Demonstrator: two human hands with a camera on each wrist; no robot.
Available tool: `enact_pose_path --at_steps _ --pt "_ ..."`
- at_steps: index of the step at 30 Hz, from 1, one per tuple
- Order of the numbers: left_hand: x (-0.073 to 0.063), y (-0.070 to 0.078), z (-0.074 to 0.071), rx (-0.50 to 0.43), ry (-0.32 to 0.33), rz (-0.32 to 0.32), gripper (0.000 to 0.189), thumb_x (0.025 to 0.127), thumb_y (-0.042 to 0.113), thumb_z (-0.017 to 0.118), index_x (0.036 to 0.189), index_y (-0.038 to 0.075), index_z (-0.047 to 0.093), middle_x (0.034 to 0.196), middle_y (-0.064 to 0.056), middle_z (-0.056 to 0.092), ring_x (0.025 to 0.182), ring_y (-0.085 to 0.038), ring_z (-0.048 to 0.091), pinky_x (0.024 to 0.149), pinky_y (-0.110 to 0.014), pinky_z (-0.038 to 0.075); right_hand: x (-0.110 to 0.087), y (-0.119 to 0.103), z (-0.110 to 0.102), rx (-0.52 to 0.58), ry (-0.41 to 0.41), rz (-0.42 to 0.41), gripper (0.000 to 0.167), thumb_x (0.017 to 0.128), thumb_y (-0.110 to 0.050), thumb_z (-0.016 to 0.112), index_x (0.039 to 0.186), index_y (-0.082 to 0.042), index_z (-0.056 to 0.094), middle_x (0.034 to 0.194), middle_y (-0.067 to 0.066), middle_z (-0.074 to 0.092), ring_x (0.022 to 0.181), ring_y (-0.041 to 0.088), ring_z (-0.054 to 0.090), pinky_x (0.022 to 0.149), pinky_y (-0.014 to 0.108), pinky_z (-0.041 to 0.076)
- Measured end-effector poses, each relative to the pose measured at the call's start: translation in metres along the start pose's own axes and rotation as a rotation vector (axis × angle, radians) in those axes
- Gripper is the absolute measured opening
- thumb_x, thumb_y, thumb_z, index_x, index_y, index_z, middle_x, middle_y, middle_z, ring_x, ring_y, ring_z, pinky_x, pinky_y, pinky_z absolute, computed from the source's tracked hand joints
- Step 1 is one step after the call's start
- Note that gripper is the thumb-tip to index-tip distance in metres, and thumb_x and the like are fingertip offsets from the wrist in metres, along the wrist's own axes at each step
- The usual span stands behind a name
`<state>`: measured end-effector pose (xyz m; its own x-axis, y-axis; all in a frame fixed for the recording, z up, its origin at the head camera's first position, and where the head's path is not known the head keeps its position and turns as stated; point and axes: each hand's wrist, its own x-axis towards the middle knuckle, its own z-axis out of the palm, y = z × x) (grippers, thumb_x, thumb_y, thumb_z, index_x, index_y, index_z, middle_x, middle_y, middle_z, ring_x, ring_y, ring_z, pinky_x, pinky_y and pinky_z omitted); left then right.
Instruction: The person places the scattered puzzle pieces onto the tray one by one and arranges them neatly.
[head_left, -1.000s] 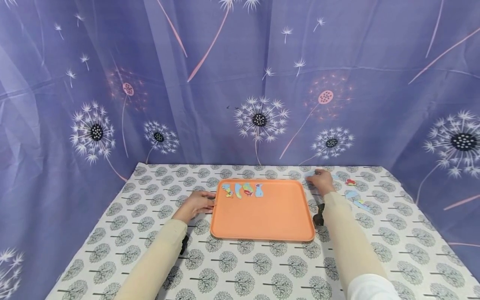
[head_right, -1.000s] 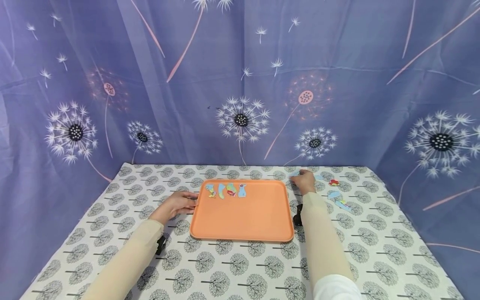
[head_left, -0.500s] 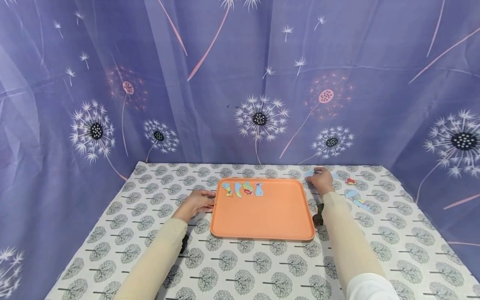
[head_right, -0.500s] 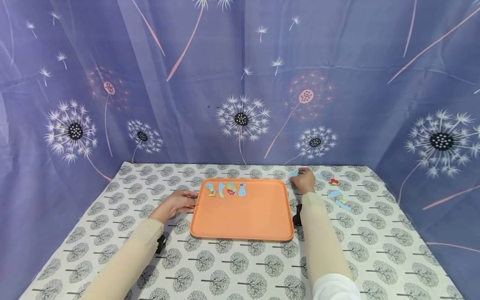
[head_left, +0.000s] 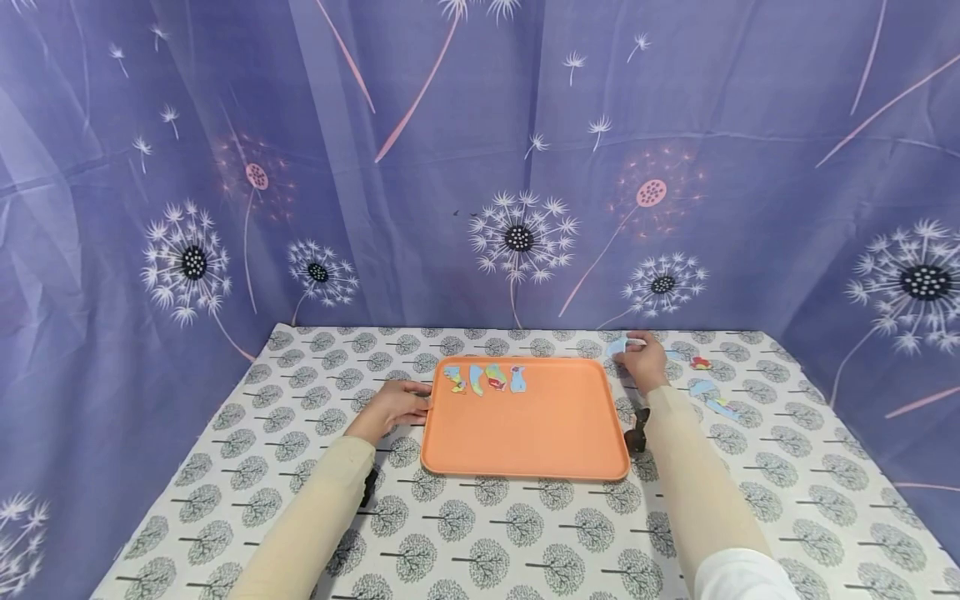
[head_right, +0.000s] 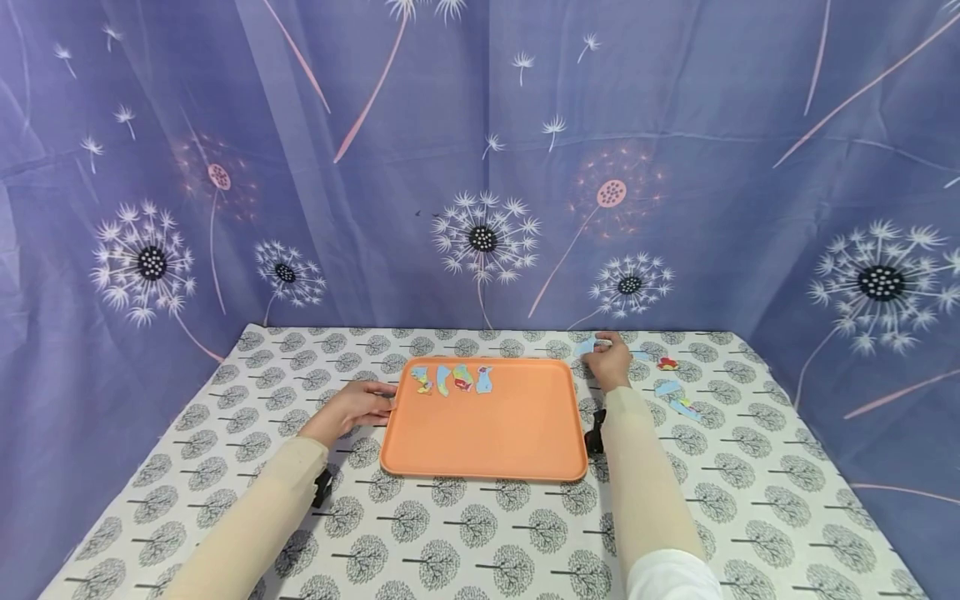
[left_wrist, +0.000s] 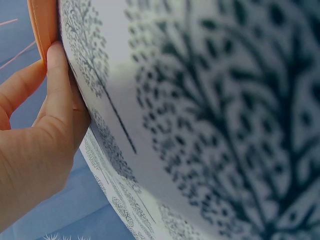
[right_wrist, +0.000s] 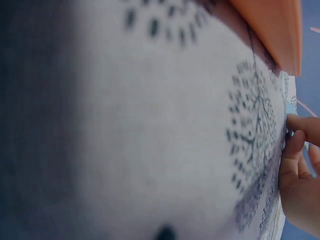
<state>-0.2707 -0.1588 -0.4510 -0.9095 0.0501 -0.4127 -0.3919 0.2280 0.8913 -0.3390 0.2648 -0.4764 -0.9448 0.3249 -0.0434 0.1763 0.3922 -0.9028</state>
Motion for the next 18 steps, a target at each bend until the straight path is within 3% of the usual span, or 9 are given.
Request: enact_pose_path --at_steps 5,11,18 --pt "-0.001 0.001 0.001 0.005 0.003 -0.004 0.042 0.086 -0.006 0.066 0.127 -0.005 0.057 0.089 -0.018 0.069 0.066 -0.017 0.068 0.07 -0.028 0.062 0.0 0.003 -0.001 0.068 0.008 0.005 0.052 0.088 -0.003 0.064 0.137 -0.002 0.048 0.113 0.018 0.058 0.084 0.019 0.059 0.064 0.024 0.052" --pt "0.0 -0.001 0.001 0.007 0.002 -0.01 0.041 0.086 -0.005 0.067 0.127 -0.005 0.058 0.09 -0.018 0.069 0.067 -0.017 0.068 0.07 -0.028 0.062 -0.001 0.001 -0.005 0.113 0.001 0.012 0.052 0.09 -0.004 0.063 0.14 -0.004 0.047 0.106 0.013 0.061 0.073 0.008 0.061 0.057 0.022 0.052" --pt "0.001 -0.001 0.001 0.003 -0.001 0.006 0.042 0.086 -0.006 0.066 0.128 -0.006 0.057 0.09 -0.019 0.069 0.067 -0.017 0.068 0.07 -0.03 0.062 -0.002 -0.003 -0.012 0.234 -0.06 0.019 0.056 0.091 0.003 0.059 0.144 -0.001 0.041 0.107 0.013 0.055 0.073 0.008 0.066 0.08 0.029 0.06"
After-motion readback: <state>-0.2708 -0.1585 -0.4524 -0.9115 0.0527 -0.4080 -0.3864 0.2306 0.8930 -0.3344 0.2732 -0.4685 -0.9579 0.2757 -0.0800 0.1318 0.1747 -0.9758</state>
